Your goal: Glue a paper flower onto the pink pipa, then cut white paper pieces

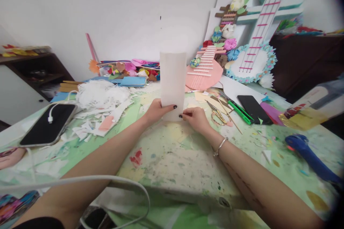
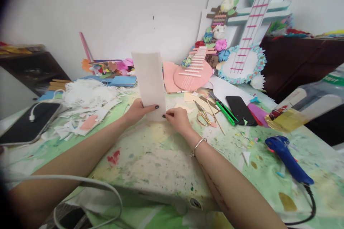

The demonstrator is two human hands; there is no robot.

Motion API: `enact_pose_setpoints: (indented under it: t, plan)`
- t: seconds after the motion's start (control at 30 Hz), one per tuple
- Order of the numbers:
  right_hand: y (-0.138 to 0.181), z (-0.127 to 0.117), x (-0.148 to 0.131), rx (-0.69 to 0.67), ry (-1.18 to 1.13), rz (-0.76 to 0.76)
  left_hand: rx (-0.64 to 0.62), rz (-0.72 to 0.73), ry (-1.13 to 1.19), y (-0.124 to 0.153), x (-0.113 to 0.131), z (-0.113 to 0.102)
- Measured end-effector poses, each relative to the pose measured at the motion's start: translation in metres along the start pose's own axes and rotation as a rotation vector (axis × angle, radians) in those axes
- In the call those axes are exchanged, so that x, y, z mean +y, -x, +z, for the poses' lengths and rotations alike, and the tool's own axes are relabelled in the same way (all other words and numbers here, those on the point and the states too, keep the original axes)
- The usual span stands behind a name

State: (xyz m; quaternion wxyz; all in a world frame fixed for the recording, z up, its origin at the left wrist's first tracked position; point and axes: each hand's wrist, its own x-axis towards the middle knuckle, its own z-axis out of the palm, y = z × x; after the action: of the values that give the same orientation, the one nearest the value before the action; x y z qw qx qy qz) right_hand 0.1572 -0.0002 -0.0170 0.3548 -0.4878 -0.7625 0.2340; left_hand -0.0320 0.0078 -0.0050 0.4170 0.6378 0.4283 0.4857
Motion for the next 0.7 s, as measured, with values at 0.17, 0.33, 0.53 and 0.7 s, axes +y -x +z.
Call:
enact_pose_setpoints:
  t: [0.17,0.33,0.53,0.7]
  plan:
    - [-0.001,0.000,0.001,-0.002,0.009,-0.022,-0.012,-0.009,0.024,0.001,0.001,0.000]
    - [-0.001,0.001,0.002,-0.002,0.018,-0.034,-0.026,-0.032,0.044,0.001,-0.005,0.004]
    - [-0.001,0.004,0.004,-0.003,0.024,-0.050,0.062,-0.078,0.106,0.000,-0.011,0.009]
    - [-0.001,0.006,0.006,-0.008,0.018,-0.059,0.065,-0.100,0.153,0.000,-0.011,0.010]
